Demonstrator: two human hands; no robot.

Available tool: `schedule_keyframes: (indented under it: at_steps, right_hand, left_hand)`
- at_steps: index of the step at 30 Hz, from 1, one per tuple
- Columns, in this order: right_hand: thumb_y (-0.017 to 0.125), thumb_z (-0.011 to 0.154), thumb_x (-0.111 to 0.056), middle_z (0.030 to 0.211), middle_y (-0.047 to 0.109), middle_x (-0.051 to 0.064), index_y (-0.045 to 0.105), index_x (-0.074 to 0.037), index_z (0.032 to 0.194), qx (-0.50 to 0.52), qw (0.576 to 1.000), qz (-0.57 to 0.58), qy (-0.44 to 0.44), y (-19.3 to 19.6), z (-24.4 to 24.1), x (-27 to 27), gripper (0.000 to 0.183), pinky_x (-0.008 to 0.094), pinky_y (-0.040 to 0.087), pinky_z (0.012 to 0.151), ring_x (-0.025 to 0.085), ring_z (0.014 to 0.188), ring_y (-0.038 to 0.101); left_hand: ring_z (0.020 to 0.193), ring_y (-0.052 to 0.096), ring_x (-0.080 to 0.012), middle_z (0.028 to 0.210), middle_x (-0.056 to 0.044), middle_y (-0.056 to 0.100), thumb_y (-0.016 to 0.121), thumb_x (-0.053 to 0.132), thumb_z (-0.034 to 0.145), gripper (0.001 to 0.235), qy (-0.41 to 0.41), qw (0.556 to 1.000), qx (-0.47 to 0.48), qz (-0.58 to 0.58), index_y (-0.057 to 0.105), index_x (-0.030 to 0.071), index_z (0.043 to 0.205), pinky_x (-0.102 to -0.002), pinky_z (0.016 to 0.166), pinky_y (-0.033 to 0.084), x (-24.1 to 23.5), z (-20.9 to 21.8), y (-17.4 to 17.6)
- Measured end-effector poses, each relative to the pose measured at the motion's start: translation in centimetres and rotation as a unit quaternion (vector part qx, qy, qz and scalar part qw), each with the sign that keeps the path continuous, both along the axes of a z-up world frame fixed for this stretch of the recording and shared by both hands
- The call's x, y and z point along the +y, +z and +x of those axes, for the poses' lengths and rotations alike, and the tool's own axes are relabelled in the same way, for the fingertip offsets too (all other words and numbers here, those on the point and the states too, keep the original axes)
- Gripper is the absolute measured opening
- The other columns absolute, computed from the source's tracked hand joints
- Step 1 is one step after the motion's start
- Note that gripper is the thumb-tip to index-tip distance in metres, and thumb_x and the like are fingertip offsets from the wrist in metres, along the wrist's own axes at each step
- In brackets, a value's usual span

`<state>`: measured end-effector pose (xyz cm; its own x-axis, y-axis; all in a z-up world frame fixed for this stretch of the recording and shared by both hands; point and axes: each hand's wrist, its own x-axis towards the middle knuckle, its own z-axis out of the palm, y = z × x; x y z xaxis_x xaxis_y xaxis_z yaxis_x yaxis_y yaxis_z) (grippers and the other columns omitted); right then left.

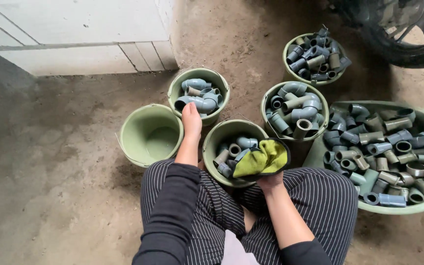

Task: The person sits on the floor and wipes gray plastic pipe fittings with a green cloth. They pick up fittings from a bucket, wipe them, and place them back into the same bucket.

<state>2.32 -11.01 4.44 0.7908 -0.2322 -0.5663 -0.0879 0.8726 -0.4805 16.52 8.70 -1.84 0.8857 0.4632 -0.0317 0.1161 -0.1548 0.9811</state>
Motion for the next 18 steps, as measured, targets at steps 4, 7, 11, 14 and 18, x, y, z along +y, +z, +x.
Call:
schedule_keyframes:
  at_steps: [4,7,11,14,18]
  right_hand:
    - [0.055,0.075,-0.052,0.081,0.054,-0.001,0.053,-0.019,0.082,-0.018,0.999,-0.036,0.022,-2.1,0.7,-0.5,0.033,0.027,0.045,0.071,0.013,0.076,0.054]
    - [0.055,0.075,-0.051,0.084,0.053,0.0,0.051,-0.018,0.086,-0.019,0.997,-0.059,0.036,-4.2,0.0,-0.4,0.035,0.028,0.044,0.073,0.013,0.079,0.053]
    - [0.055,0.075,-0.051,0.089,0.052,0.001,0.049,-0.018,0.091,-0.013,0.994,-0.09,0.06,-6.8,-1.7,-0.2,0.037,0.028,0.043,0.076,0.013,0.083,0.052]
    - [0.055,0.075,-0.05,0.093,0.051,0.002,0.047,-0.017,0.095,-0.021,0.989,-0.119,0.085,-8.3,-2.4,-1.1,0.04,0.028,0.041,0.078,0.014,0.086,0.051]
    - [0.056,0.074,-0.05,0.098,0.05,0.003,0.045,-0.016,0.101,-0.039,0.979,-0.164,0.114,-13.6,-4.2,-9.8,0.044,0.029,0.04,0.081,0.014,0.09,0.05]
  left_hand:
    - [0.113,0.04,-0.0196,0.118,-0.001,0.049,0.048,0.038,0.086,0.03,-0.062,0.954,0.082,0.282,0.062,0.017,0.101,-0.034,0.101,0.02,3.2,2.4,-6.9]
    - [0.115,0.039,-0.0206,0.117,-0.004,0.047,0.054,0.036,0.081,0.038,-0.065,0.944,0.125,0.299,0.056,0.015,0.112,-0.036,0.1,0.021,3.8,1.0,-8.0]
    - [0.108,0.031,-0.0315,0.113,-0.008,0.033,0.062,0.025,0.072,0.044,-0.052,0.933,0.067,0.349,0.046,0.017,0.112,-0.046,0.088,0.032,-0.4,-2.7,-2.1]
    - [0.086,0.05,-0.0246,0.083,0.001,0.05,0.064,0.02,0.068,0.017,-0.188,0.882,-0.025,0.432,0.059,0.022,0.084,-0.038,0.075,0.04,-4.4,-4.4,-1.1]
    - [0.077,0.048,-0.0249,0.073,-0.003,0.053,0.062,0.015,0.064,0.003,-0.292,0.757,-0.095,0.577,0.062,0.016,0.061,-0.034,0.062,0.036,-7.7,-7.2,-6.6]
